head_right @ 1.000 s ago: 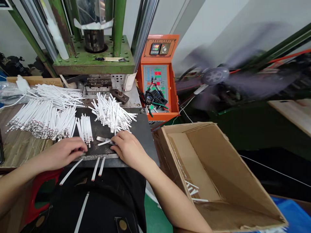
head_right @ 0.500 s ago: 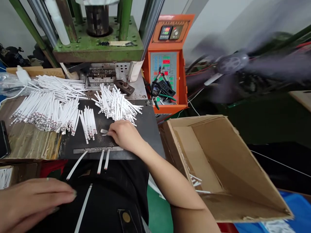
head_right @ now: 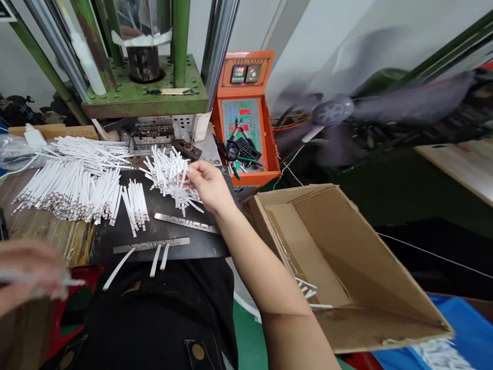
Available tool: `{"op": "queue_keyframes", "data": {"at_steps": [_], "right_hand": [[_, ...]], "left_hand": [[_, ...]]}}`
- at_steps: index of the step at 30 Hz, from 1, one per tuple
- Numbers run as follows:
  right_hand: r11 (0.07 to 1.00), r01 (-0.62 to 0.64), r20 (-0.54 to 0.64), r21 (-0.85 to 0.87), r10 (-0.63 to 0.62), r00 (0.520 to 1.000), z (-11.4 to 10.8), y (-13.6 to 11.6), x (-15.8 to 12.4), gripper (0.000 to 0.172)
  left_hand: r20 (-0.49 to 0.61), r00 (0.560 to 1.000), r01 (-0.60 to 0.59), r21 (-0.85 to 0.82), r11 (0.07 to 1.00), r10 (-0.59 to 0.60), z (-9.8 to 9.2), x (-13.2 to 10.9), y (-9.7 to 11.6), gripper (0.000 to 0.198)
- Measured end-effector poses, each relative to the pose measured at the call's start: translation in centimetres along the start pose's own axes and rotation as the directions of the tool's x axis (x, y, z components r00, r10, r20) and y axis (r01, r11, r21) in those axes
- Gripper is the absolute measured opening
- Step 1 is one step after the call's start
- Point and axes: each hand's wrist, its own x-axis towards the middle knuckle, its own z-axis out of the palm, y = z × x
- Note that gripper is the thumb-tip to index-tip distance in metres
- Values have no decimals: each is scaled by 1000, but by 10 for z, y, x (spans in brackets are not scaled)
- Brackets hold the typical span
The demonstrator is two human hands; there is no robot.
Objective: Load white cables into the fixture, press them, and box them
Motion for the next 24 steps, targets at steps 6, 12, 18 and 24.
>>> {"op": "queue_keyframes", "data": {"at_steps": [6,12,18,24], "right_hand": [[990,38,-18,136,-36,999,5,-6,40,43],[985,57,24,160,-62,998,-10,-12,52,37],[978,139,4,157,-141,990,-15,-25,38,37],[980,192,-43,57,-190,981,-1,-22,31,35]], "left_hand": [[82,885,466,-214,859,-459,43,88,-52,18],[116,868,497,-201,844,-483,63,94,-81,22],[75,880,474,-206,856,-470,57,95,-85,26],[-43,942,334,47,941,-332,53,85,-66,22]]}}
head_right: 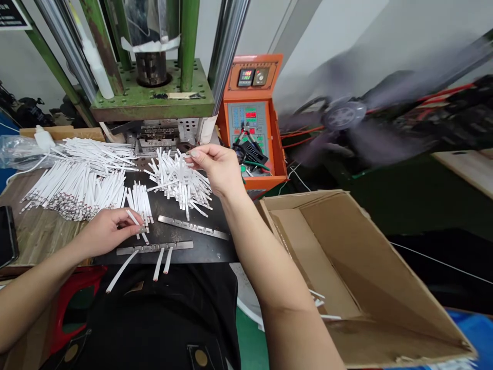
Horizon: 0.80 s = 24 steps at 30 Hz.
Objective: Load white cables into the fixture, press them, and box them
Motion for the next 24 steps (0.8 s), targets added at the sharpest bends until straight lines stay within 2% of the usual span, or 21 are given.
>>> {"op": "queue_keyframes", "data": {"at_steps": [3,6,8,11,13,16,18,19,21,23,24], "right_hand": [[998,61,-52,-6,-61,997,0,-5,-7,32],[997,80,-64,12,-79,995,-4,-12,-13,28],[996,49,-79,80,-43,996,-6,-14,-17,30],[986,-20,-131,163,42,990,-8,-12,-23,38],[988,-57,-161,142,80,984,-12,-16,-32,40],[999,-35,-241,-14,31,970,-34,-31,-62,36],[976,-11,-340,-216,-64,938,-62,-44,-91,26],[942,-38,-376,-333,-96,922,-78,-49,-106,21],[814,-174,-360,-554,-46,932,-108,-52,-130,19],[613,-249,-284,-750,42,958,-125,-46,-143,27],[520,-228,-232,-823,57,971,-126,-42,-144,31]], "left_hand": [[14,986,-166,187,968,166,1,-14,4,21],[27,924,-369,314,875,380,4,-23,2,21],[66,883,-456,353,817,464,6,-26,1,21],[183,857,-515,349,783,482,7,-25,4,22],[221,860,-510,330,794,460,7,-23,6,21],[251,878,-470,286,835,408,3,-20,2,21],[283,886,-439,257,861,367,-4,-22,-3,24],[293,892,-420,253,872,344,-9,-22,-6,26],[280,912,-375,271,886,301,-20,-20,-11,30],[234,943,-303,323,896,234,-29,-9,-11,32],[197,960,-260,359,897,199,-31,1,-10,32]]}}
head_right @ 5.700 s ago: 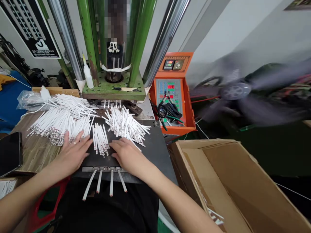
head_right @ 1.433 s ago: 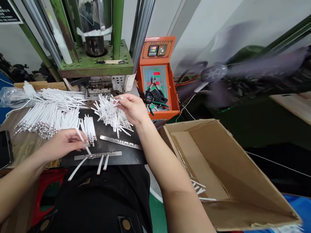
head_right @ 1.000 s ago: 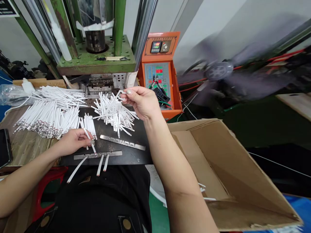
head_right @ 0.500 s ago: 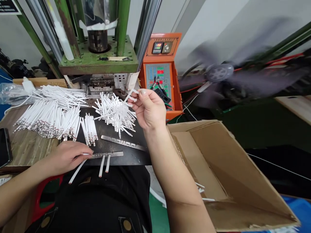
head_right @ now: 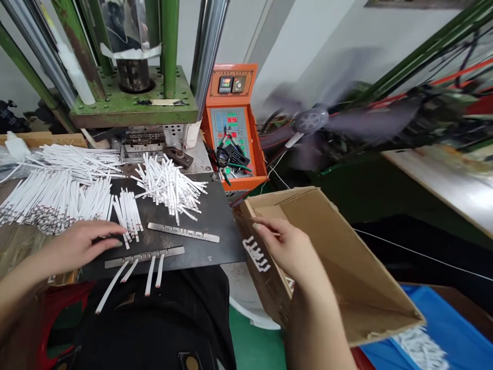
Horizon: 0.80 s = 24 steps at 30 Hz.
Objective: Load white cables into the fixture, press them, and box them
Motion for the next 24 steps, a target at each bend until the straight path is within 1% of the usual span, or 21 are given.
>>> {"op": "queue_keyframes", "data": {"at_steps": [1,2,3,4,5,7,8,9,10,11,14,16,17,18,19,20,21,22,23,24], "right_hand": [[995,65,27,-76,-63,998,7,-2,0,32],[983,149,58,-110,-144,988,16,-9,1,29],[964,245,107,-103,-234,966,27,-20,2,26],[937,343,182,-65,-327,927,38,-34,3,22],[903,429,266,-13,-411,872,48,-48,2,19],[837,542,413,75,-521,747,62,-72,-3,17],[814,572,461,101,-548,698,67,-79,-6,17],[799,589,490,118,-563,665,69,-84,-9,18],[793,595,504,130,-569,649,71,-86,-11,18],[793,593,509,142,-572,643,72,-87,-13,18],[795,586,532,159,-568,628,75,-88,-15,17],[786,607,591,121,-548,592,79,-92,-14,18],[780,620,626,89,-528,574,81,-93,-15,20],[775,629,652,55,-505,565,84,-94,-16,24],[773,634,665,26,-487,566,87,-93,-17,28],[772,635,659,5,-480,578,90,-91,-19,30],[772,636,637,-6,-488,597,93,-88,-21,29],[768,641,608,-6,-506,612,96,-84,-23,27],[759,651,579,3,-532,618,98,-80,-25,25],[747,664,554,18,-560,615,99,-77,-27,22]], "left_hand": [[-30,998,49,35,998,-48,-3,12,-1,32],[-60,994,96,80,992,-91,-4,27,-1,32],[-90,987,141,129,982,-130,-4,43,-1,32],[-115,981,177,177,968,-159,-4,59,-1,33],[-129,975,205,215,955,-180,-3,72,-1,34],[-123,970,235,249,939,-210,0,92,-2,34],[-118,969,239,244,940,-216,1,97,-2,34],[-115,970,237,230,944,-216,1,100,-3,33],[-114,971,231,217,948,-211,2,102,-3,31],[-121,970,231,189,955,-210,2,104,-3,30],[-141,957,252,-31,967,-254,0,112,1,29],[-135,953,251,-152,956,-271,-6,116,5,31],[-123,957,243,-159,957,-263,-11,114,8,29],[-93,964,238,-128,963,-251,-17,109,11,25],[-31,969,242,-82,967,-246,-22,100,13,21],[58,966,254,-34,967,-252,-26,87,16,17],[169,950,264,17,964,-263,-28,71,18,13],[290,918,261,68,963,-269,-27,53,20,12],[366,892,236,121,964,-264,-23,35,22,14],[407,882,180,176,968,-238,-17,18,22,18]]}}
